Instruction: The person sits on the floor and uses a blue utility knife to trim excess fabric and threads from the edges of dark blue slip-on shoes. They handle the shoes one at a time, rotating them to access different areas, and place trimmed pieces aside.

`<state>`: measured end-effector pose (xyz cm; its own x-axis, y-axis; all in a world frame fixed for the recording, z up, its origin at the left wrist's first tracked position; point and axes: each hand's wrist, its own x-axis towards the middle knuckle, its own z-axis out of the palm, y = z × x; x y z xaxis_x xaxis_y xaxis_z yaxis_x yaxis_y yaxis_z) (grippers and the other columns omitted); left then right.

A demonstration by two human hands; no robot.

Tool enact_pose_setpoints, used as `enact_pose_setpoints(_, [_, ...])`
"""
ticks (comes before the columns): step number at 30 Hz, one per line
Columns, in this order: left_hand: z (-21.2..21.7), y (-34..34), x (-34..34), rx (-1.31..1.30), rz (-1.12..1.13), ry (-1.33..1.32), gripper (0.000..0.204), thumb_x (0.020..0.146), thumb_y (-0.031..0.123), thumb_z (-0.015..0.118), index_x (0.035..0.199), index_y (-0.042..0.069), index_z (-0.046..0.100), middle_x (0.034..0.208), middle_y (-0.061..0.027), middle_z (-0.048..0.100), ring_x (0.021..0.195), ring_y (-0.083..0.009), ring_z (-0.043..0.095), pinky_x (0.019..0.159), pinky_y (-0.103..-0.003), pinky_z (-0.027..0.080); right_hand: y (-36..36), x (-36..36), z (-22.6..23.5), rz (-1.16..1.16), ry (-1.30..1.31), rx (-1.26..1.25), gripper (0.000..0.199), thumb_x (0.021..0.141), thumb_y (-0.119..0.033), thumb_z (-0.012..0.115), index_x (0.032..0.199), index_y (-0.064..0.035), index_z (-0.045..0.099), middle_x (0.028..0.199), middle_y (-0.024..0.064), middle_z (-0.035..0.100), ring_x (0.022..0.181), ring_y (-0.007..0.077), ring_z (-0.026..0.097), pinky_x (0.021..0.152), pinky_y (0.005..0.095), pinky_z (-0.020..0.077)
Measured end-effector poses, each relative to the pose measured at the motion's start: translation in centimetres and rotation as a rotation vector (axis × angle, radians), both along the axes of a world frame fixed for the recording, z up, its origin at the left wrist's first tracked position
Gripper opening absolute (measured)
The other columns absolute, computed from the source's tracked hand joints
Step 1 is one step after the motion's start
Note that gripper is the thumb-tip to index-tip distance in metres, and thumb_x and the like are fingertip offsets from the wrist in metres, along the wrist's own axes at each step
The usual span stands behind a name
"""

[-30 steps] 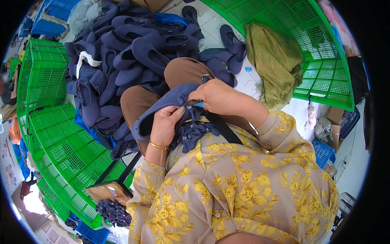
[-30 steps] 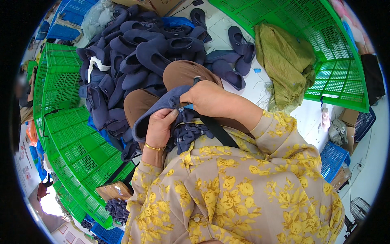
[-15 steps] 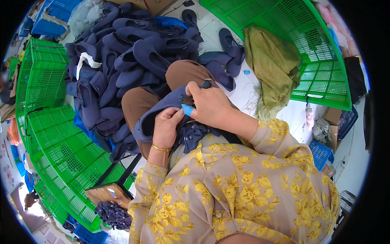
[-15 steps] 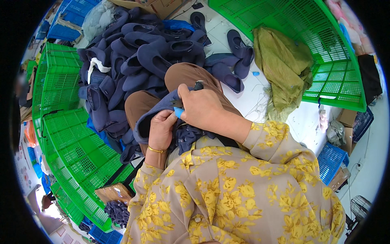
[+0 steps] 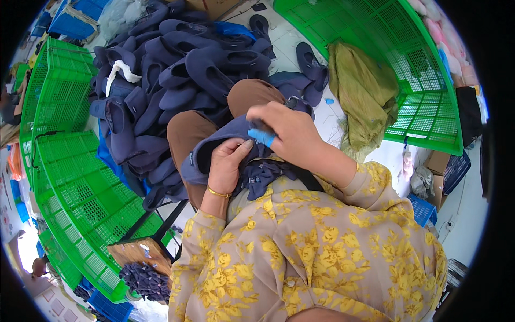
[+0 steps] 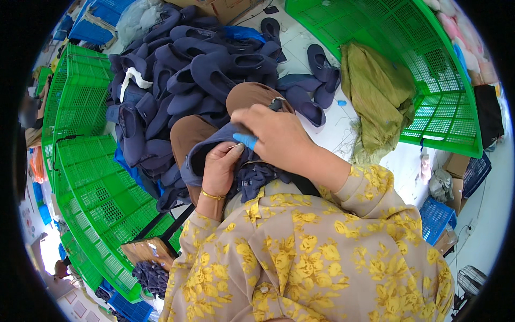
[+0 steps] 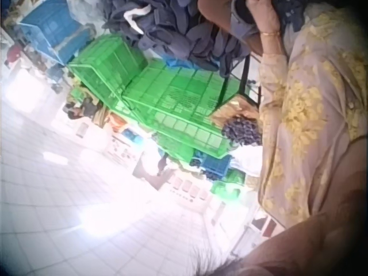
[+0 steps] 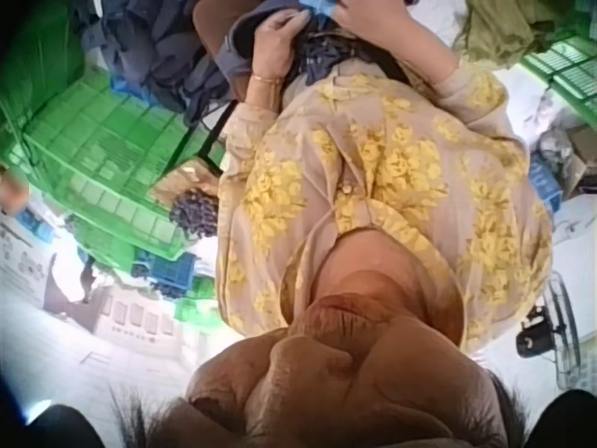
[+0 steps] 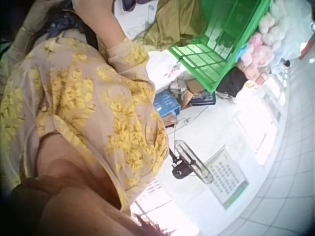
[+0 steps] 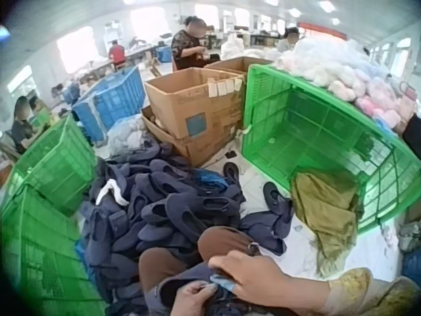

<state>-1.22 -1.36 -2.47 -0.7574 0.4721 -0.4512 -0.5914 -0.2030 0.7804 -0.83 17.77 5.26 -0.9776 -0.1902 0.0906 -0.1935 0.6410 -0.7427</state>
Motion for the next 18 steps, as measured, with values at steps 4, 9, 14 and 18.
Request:
enact_pose_setpoints(4, [0.8,0.2,0.3,0.122,0.017,-0.065,0.020,0.086,-0.005,0.059,0.103,-0.001,0.069,0.099,-0.0020,0.069,0.087,-0.0071,0.063,0.081,-0.021,0.050,-1.1,0.6,-0.2,0.157,-0.042,0.151,0.021,0.078,-0.008,0.066,0.098,-0.0090,0.061,0.094,0.0094,0.059,0.078,0.0328,0.063,0.065,0.0420,0.0509])
enact_pose_setpoints(9, [0.9,0.3,0.4,0.072,0.013,-0.028,0.017,0.089,-0.002,0.059,0.104,-0.002,0.069,0.100,-0.0029,0.069,0.088,-0.0078,0.063,0.080,-0.021,0.050,-0.8,0.0,-0.1,0.242,-0.007,0.219,0.016,0.075,-0.007,0.068,0.088,-0.0074,0.059,0.090,0.0098,0.057,0.076,0.0324,0.064,0.062,0.0423,0.0511])
enact_pose_setpoints(14, [0.1,0.0,0.3,0.055,-0.011,-0.017,0.013,0.091,0.002,0.062,0.102,-0.001,0.069,0.095,-0.0013,0.069,0.084,-0.0063,0.062,0.077,-0.021,0.050,0.2,0.1,-1.0,0.342,0.269,0.399,0.015,0.071,-0.009,0.066,0.084,-0.0097,0.057,0.084,0.0063,0.054,0.070,0.0278,0.061,0.058,0.0379,0.0485])
enact_pose_setpoints(18, [-0.1,0.1,0.0,0.082,0.004,-0.016,0.012,0.091,0.004,0.063,0.100,-0.001,0.069,0.091,0.0001,0.068,0.080,-0.0050,0.060,0.073,-0.021,0.050,-1.2,-0.1,-0.6,0.367,0.485,0.390,0.012,0.071,-0.009,0.063,0.081,-0.0102,0.056,0.081,0.0039,0.051,0.063,0.0255,0.058,0.056,0.0364,0.0459])
